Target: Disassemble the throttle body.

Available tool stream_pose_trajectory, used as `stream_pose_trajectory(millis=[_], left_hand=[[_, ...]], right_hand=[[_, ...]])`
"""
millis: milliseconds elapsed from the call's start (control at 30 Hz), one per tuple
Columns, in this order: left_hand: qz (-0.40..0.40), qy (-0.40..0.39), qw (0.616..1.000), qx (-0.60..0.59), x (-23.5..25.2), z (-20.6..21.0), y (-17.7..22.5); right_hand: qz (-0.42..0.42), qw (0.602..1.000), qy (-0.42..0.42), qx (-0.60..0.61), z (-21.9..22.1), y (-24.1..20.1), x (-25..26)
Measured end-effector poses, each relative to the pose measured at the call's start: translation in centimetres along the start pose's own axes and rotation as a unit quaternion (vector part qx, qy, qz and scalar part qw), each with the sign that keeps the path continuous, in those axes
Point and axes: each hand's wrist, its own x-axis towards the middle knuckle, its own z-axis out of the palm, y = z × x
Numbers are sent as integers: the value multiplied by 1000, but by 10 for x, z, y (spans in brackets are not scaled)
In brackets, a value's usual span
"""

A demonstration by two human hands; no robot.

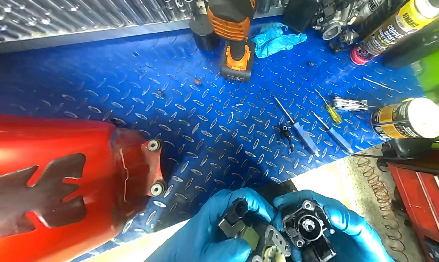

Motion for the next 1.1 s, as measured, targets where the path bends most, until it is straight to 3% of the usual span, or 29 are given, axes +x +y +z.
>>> stream_pose_trajectory(millis=[100, 233, 400, 567, 733, 933, 1100], left_hand=[[4, -7, 1000, 7, 0, -2, -1], [1, 40, 999, 1, -1, 6, 3], [3, -10, 1000, -5, -2, -2, 1], [-4, -3, 1000, -10, -4, -3, -1], [-7, 35, 999, -30, -4, 4, 3], [8, -17, 1000, -11, -6, -6, -2], [59, -58, 996, 36, -2, -9, 7]], right_hand=[[-3, 1000, 0, 6, 1, 0, 0], [-10, 1000, 2, -21, 4, 0, 1], [-18, 999, 1, -30, 6, 1, 0], [-13, 1000, 24, 4, 9, 1, -1], [-23, 998, 39, -50, 13, -1, -2], [-59, 979, 70, -180, 26, -7, -7], [-87, 972, 93, -197, 32, -9, -12]])
